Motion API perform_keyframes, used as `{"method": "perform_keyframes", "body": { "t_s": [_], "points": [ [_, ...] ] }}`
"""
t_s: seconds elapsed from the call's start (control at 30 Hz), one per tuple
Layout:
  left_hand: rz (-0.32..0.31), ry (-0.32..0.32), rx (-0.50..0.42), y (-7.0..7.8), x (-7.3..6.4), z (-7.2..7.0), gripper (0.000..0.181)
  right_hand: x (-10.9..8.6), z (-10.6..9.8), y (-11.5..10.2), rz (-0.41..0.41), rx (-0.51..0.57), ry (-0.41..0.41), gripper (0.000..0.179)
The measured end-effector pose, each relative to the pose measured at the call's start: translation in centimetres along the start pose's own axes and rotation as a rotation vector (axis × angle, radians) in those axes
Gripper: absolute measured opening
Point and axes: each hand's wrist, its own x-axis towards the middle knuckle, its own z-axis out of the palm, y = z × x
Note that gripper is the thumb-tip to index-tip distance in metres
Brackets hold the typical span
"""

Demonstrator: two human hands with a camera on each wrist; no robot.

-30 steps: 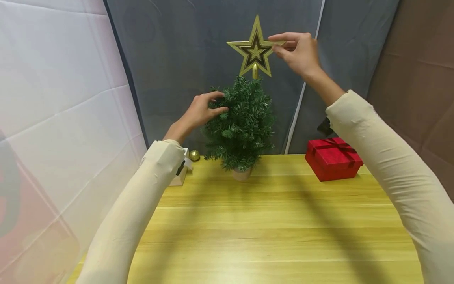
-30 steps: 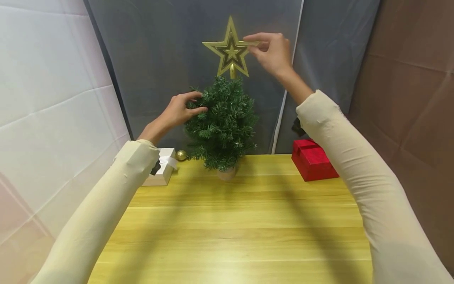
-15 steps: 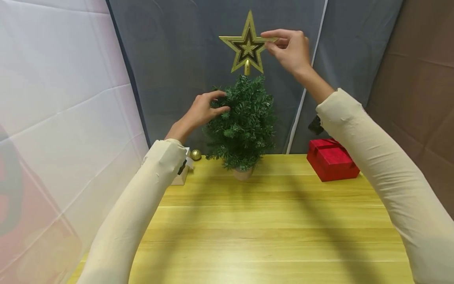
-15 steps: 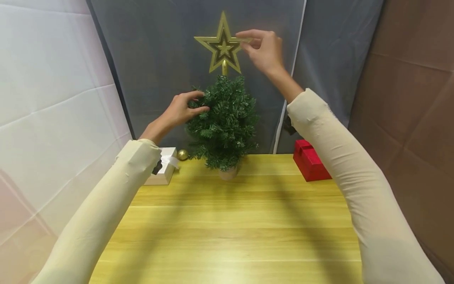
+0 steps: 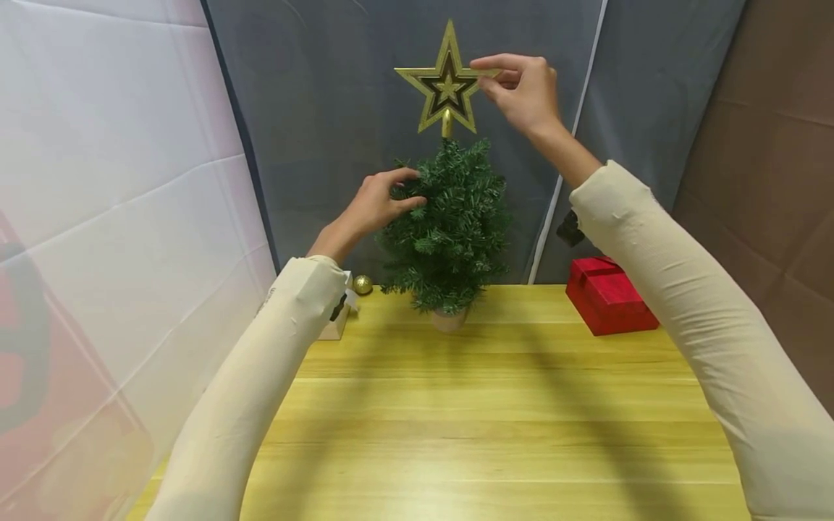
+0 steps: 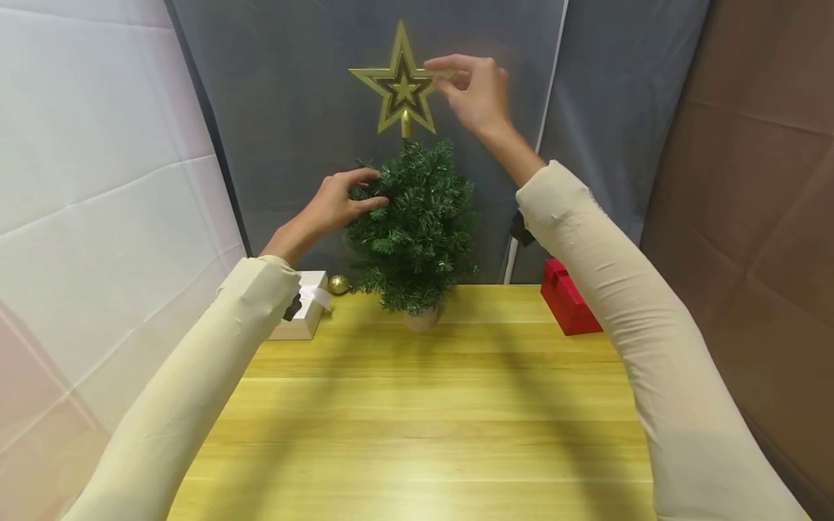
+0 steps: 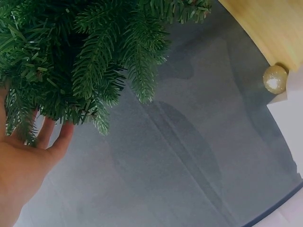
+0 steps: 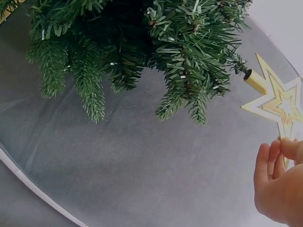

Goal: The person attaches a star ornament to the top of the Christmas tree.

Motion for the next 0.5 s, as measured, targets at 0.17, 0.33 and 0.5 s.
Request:
{"method": "perform_keyframes", "body": {
  "t_s": [0.17, 0.33, 0.5],
  "points": [
    [-0.005, -0.003, 0.000, -0.01, 0.15, 0.07, 0.058, -0.07, 0.11, 0.31, 0.019, -0.003, -0.014, 0.023],
    [-0.016, -0.003, 0.005, -0.04, 0.14, 0.20, 0.058, -0.37, 0.41, 0.63, 0.042, -0.016, -0.048, 0.024],
    [-0.016, 0.003, -0.001, -0.09, 0.10, 0.29, 0.057, -0.67, 0.75, 0.97, 0.041, -0.042, -0.080, 0.025]
  ]
}}
